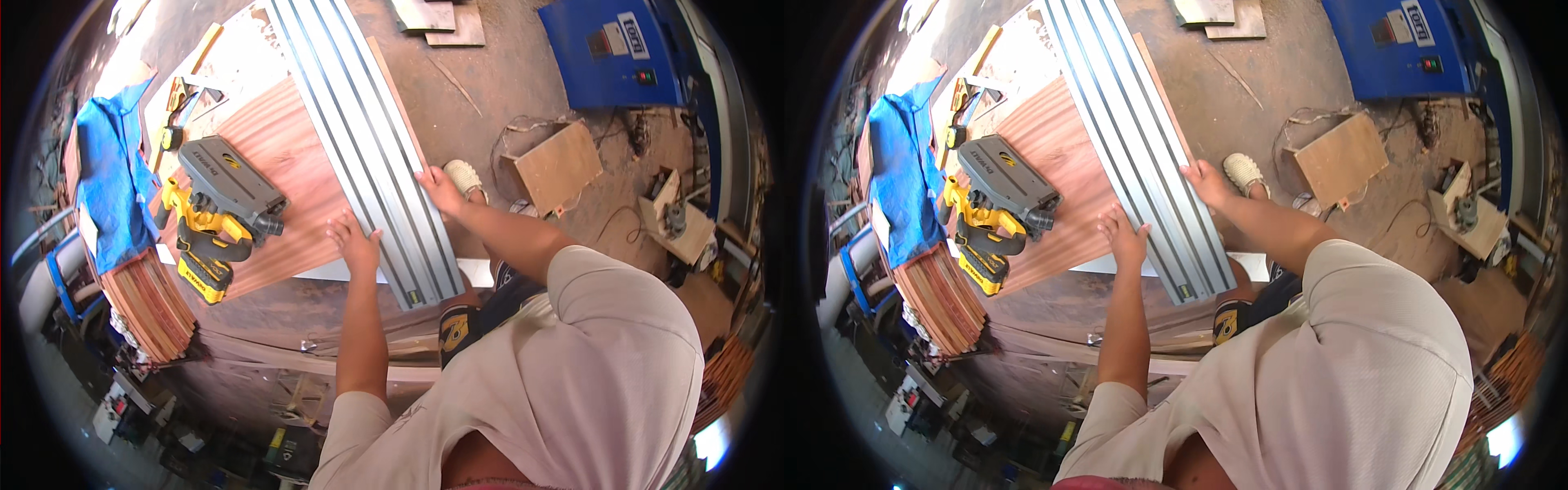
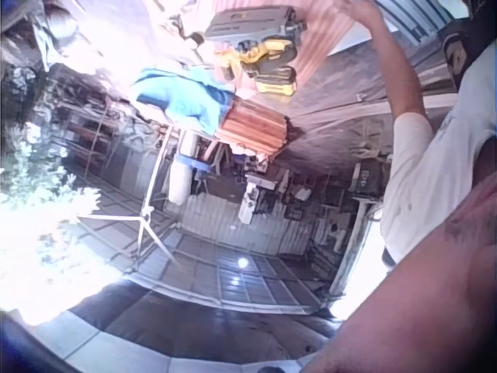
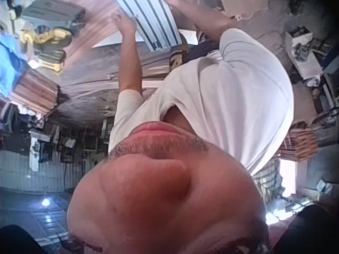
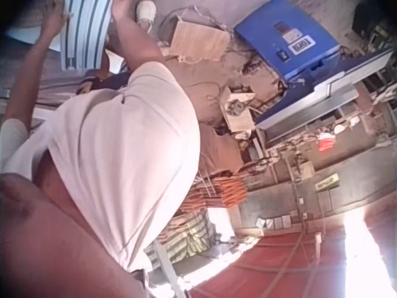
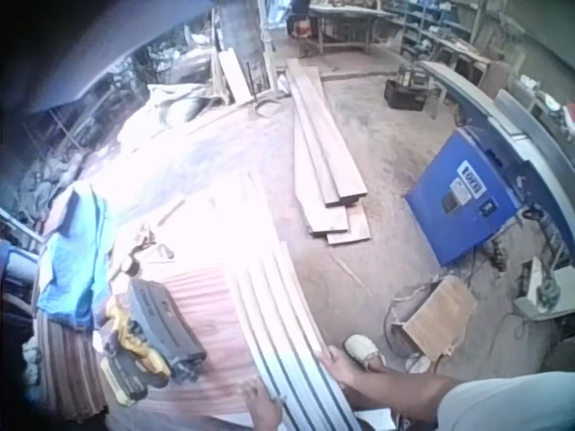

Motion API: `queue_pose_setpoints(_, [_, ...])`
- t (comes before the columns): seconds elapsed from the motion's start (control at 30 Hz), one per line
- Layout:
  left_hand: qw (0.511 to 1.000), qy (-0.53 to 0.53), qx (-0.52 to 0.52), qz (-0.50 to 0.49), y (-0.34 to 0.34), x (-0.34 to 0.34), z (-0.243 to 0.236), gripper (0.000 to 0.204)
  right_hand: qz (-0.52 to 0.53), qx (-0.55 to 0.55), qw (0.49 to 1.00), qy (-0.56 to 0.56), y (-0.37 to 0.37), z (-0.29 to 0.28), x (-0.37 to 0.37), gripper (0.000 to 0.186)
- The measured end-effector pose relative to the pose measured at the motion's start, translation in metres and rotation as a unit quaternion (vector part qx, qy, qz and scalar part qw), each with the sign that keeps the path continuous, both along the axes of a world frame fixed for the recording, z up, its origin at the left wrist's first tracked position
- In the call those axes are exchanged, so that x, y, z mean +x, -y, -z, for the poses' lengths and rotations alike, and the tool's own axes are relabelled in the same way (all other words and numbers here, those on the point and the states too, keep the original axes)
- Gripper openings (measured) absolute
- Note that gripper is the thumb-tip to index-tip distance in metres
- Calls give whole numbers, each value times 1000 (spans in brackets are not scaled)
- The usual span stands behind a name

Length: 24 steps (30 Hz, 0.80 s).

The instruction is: Saw a wooden board using a circular saw and a guide rail.

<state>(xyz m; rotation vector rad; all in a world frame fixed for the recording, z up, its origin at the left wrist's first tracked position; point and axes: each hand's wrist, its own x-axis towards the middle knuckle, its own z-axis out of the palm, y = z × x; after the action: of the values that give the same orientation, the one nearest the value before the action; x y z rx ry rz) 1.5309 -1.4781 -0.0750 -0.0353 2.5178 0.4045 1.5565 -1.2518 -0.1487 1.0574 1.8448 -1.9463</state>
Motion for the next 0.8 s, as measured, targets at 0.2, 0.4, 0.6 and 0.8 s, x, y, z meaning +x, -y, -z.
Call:
queue_pose_setpoints(0.2, [998,34,-35,42,0,-5,-2,96,50,27,998,25,25,-19,55,46])
queue_pose_setpoints(0.4, [995,60,-46,62,-2,-8,-6,96,95,-29,992,82,36,-28,72,51])
queue_pose_setpoints(0.6, [991,57,-76,92,1,-7,2,97,103,-85,981,144,35,-24,72,65])
queue_pose_setpoints(0.8, [986,59,-102,115,1,-10,7,102,111,-49,986,110,33,-41,69,60])
